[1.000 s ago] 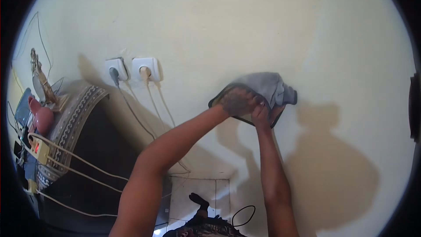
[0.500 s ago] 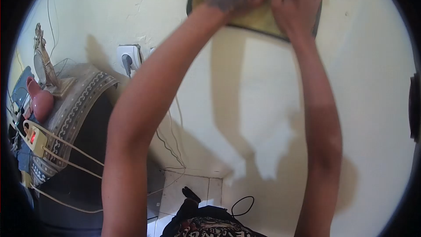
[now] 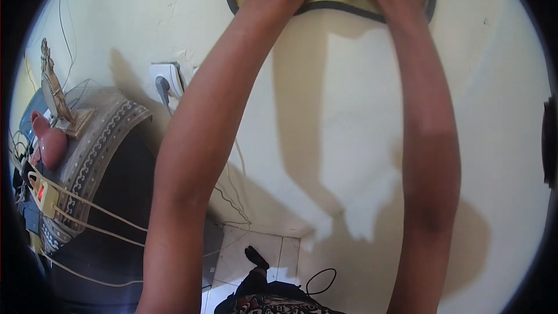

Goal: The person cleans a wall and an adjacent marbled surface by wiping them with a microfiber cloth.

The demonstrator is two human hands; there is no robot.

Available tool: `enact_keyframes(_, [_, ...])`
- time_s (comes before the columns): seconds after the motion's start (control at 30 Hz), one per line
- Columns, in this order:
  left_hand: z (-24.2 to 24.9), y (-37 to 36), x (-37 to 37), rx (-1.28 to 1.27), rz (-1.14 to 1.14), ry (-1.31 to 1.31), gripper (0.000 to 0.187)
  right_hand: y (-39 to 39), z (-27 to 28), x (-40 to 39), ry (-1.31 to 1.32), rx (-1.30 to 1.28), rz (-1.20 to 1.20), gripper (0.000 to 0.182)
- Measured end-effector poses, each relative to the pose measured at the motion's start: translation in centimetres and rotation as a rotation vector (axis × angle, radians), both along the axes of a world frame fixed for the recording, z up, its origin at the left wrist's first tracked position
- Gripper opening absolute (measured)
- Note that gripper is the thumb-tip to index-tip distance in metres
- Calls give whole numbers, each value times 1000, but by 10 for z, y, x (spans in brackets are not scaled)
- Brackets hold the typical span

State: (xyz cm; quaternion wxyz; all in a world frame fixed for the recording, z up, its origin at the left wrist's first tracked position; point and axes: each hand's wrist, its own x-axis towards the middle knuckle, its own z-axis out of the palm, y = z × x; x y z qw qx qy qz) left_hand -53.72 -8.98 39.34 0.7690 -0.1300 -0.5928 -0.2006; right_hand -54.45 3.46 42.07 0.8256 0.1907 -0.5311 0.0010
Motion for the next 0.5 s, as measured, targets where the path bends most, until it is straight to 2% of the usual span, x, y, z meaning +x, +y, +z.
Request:
enact_keyframes(0.03, [-12,3,6,41,-20,-147,43,-1,-13,4,-76,0,9,44])
enact_keyframes(0.07, [-23,4,8,41,-21,-151,43,0,-25,7,-80,0,9,44])
enact_keyframes(0.13, [-47,4,9,45,-95,-372,45,-1,-48,11,-143,10,-26,43])
enact_keyframes(0.2, [-80,3,-3,-15,158,-9,31,0,-74,16,-126,59,-7,45])
enact_keyframes(0.23, [-95,2,-9,-15,167,78,30,4,-89,11,-169,75,20,43])
enact_keyframes(0.27, [-114,4,-3,-4,113,-55,28,6,-105,8,-215,90,47,41])
enact_keyframes(0.3, [-134,4,-2,-31,109,-78,28,8,-123,10,-219,97,54,41])
enact_keyframes(0.37, [-175,4,1,-114,37,-179,28,13,-159,19,-392,149,-76,50])
enact_keyframes(0.4, [-196,2,6,-169,-33,-258,29,13,-176,25,-478,157,-70,45])
enact_keyframes(0.5, [-241,8,5,-208,-165,-210,31,26,-224,15,-450,238,-185,45])
